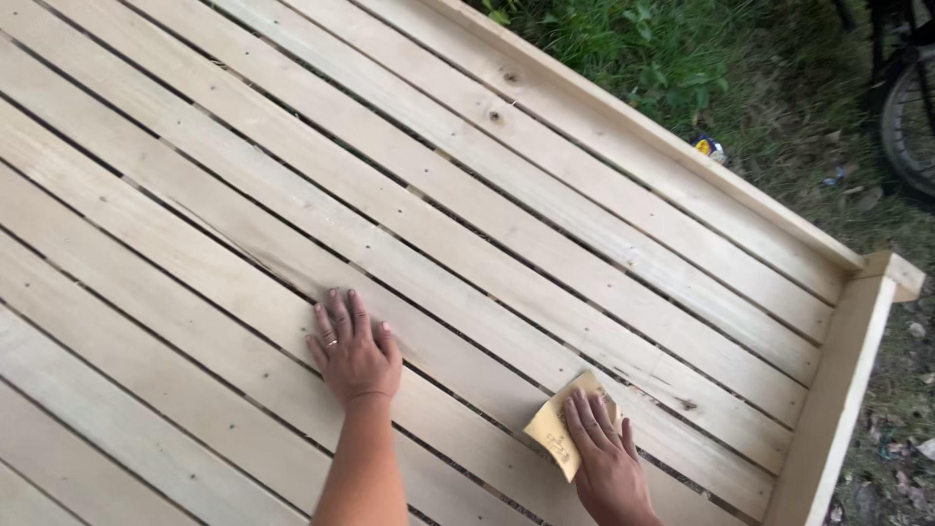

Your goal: The person sands the slatted surface of a wooden panel outdoors, rubbing a folded sheet of sandpaper by hand along the wood slats. They work across different sections of the panel, steadying the wood with their free hand while sanding.

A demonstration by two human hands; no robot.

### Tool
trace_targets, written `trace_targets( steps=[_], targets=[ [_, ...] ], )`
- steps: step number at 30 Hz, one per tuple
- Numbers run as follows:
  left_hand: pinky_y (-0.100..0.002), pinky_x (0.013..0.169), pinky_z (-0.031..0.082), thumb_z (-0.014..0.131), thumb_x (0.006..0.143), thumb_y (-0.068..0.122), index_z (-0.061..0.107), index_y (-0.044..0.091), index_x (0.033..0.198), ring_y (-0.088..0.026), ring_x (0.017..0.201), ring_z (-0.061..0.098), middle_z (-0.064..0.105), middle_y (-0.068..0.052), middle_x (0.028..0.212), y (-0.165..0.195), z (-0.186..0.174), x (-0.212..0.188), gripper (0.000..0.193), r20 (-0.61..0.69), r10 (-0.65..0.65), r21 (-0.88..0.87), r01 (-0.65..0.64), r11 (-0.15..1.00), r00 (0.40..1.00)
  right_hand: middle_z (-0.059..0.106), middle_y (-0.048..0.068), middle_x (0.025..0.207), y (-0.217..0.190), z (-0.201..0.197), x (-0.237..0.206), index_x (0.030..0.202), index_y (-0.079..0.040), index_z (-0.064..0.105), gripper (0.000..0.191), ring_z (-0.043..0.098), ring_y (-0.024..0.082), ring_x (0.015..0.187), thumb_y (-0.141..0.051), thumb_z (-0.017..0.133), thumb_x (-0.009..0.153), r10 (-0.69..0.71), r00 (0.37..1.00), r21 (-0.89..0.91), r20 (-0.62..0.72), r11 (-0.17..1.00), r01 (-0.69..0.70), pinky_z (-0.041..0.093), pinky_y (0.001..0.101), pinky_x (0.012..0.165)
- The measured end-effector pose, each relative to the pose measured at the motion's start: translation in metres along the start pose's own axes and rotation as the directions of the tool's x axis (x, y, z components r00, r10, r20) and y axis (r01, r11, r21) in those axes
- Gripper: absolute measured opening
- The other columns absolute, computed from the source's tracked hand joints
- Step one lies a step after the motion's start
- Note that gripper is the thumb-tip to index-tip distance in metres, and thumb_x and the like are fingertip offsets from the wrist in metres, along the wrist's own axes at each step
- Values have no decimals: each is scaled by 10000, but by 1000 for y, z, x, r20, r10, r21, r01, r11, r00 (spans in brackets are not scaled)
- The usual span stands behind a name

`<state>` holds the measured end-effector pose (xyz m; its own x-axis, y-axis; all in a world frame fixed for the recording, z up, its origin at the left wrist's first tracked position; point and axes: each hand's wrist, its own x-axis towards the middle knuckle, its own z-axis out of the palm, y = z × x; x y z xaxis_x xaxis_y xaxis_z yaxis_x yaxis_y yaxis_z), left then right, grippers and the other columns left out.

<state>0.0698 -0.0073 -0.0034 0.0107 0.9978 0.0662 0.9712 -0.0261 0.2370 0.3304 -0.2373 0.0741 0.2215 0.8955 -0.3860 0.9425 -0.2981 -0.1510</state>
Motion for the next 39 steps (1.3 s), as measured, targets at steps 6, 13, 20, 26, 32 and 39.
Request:
trace_targets(
  steps=[6,13,20,26,32,39],
  targets=[
    [-602,1221,173,469,950,420,332,175,1613,-329,1569,182,221,-64,1710,-2,-1,0,721,55,5,36,-7,999,998,215,-15,1693,-93,-15,138,1586,-222,299,760,163,219,1561,-159,589,886,-220,973,28,-64,975,223,179,546,1222],
    [-595,1225,157,470,943,437,324,194,1606,-320,1571,167,220,-53,1706,-2,-3,3,722,93,-15,15,13,1000,996,220,-30,1695,-125,-33,188,1602,-245,274,774,164,184,1563,-160,588,899,-243,966,17,-86,969,245,105,514,1264],
    [-591,1221,144,439,964,419,293,184,1617,-325,1567,161,210,-55,1707,-1,-4,1,710,69,-13,25,11,1000,998,113,-102,1720,16,-13,28,1631,-332,175,777,75,118,1525,-200,512,943,-44,998,-168,53,984,52,41,552,1246],
    [-594,1219,145,436,963,418,289,175,1621,-330,1566,156,199,-64,1710,1,-7,1,717,82,-6,40,2,999,997,103,-85,1700,-35,-25,103,1607,-326,155,784,70,161,1559,-255,562,942,-106,982,-179,155,975,133,59,542,1264],
    [-584,1214,131,453,945,436,300,202,1600,-317,1555,161,202,-54,1699,-1,-6,2,712,76,-6,33,4,999,997,215,-14,1706,-157,-38,241,1590,-216,299,706,179,198,1577,-218,581,943,-325,935,-70,-143,945,318,131,494,1288],
    [-591,1217,139,473,941,419,319,190,1611,-325,1556,175,243,-61,1694,-1,-6,4,724,69,-16,-25,18,1000,998,151,-72,1685,-67,-40,126,1592,-317,205,741,89,152,1550,-264,581,955,-221,974,-95,41,970,224,43,508,1266]
  ],
)
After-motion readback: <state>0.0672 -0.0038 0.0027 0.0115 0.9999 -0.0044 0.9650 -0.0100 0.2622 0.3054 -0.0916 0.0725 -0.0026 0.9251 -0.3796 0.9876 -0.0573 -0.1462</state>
